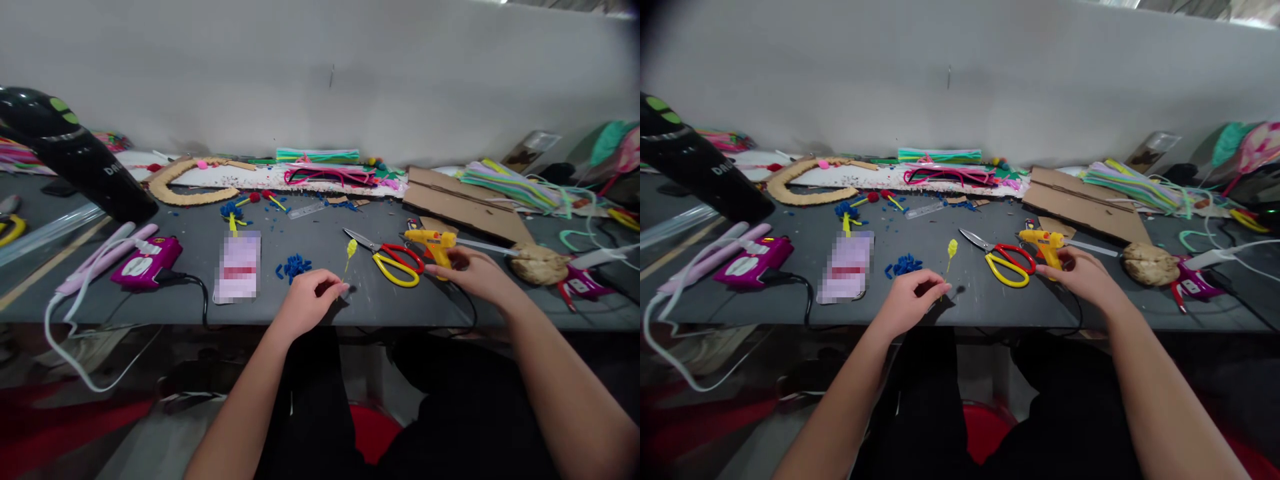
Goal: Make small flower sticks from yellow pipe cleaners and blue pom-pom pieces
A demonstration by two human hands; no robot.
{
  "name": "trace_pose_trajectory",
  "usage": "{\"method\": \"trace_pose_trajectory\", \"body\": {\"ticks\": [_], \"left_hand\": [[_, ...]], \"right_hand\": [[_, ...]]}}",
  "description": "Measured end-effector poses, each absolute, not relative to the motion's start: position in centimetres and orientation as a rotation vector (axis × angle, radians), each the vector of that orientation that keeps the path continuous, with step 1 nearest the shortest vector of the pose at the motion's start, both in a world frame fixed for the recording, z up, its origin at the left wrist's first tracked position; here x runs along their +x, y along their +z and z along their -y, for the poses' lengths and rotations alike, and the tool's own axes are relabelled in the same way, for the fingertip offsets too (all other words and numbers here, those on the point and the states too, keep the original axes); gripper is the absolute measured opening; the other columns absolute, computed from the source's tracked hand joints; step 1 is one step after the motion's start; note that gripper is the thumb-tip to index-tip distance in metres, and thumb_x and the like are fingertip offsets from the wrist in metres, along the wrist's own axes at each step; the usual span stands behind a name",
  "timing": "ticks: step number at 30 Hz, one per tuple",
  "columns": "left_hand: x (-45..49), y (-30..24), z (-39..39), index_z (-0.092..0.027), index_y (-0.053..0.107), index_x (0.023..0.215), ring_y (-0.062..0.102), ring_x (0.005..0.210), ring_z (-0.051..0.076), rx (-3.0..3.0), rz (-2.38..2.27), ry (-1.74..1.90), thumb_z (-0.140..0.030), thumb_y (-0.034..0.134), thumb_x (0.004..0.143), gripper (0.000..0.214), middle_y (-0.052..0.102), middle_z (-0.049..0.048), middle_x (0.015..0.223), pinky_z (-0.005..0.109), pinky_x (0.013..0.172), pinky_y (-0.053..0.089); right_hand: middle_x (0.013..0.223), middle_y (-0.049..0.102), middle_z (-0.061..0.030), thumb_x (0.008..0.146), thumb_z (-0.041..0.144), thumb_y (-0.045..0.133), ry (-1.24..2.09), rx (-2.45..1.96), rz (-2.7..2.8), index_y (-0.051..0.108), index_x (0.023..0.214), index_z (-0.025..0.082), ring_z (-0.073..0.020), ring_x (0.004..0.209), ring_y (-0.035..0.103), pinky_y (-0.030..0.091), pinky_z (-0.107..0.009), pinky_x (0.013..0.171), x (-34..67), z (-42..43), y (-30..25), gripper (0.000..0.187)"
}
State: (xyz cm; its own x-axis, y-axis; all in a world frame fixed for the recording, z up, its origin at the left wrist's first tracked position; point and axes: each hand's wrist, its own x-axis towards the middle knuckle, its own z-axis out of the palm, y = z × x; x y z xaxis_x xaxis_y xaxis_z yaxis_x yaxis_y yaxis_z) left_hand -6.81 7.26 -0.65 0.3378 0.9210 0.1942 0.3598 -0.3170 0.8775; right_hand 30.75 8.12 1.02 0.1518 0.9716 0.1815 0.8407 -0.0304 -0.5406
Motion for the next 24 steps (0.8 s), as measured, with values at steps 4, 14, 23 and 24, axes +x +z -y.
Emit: {"method": "trace_pose_trajectory", "body": {"ticks": [4,14,23,24], "left_hand": [[-6.8,-0.6,-7.2,-0.018,0.069,0.079,0.056,0.065,0.012,1.843,-1.128,0.979,-0.039,0.06,0.089,0.025,0.068,0.0015,0.074,0.025,0.062,0.041],[-6.7,-0.8,-7.1,-0.017,0.068,0.078,0.055,0.064,0.012,1.788,-1.156,1.042,-0.041,0.063,0.087,0.026,0.067,0.0015,0.072,0.024,0.06,0.041],[-6.9,-0.8,-7.1,-0.017,0.07,0.081,0.056,0.065,0.012,1.84,-1.112,1.035,-0.036,0.061,0.089,0.022,0.068,0.0021,0.073,0.024,0.061,0.042],[-6.9,-0.8,-7.1,-0.017,0.07,0.082,0.056,0.065,0.012,1.834,-1.106,1.038,-0.036,0.06,0.089,0.022,0.068,0.0022,0.074,0.024,0.061,0.042]], "right_hand": [[0.081,0.071,-0.0166,0.065,0.058,0.078,0.248,-2.213,1.737,0.07,0.078,0.019,-0.0289,0.068,0.065,0.046,-0.039,0.058,32.1,-5.6,2.7,0.043],[0.084,0.071,-0.005,0.085,0.052,0.062,0.96,-1.657,1.983,0.072,0.095,0.023,-0.0194,0.073,0.063,0.049,-0.03,0.062,21.0,-4.2,5.6,0.033],[0.089,0.074,-0.0046,0.083,0.046,0.066,1.175,-1.285,1.707,0.075,0.095,0.02,-0.0176,0.079,0.065,0.05,-0.027,0.066,11.6,-6.9,2.7,0.03],[0.088,0.074,-0.0043,0.083,0.046,0.067,1.185,-1.272,1.689,0.074,0.093,0.02,-0.0173,0.078,0.065,0.05,-0.027,0.066,11.3,-6.9,2.6,0.029]]}}
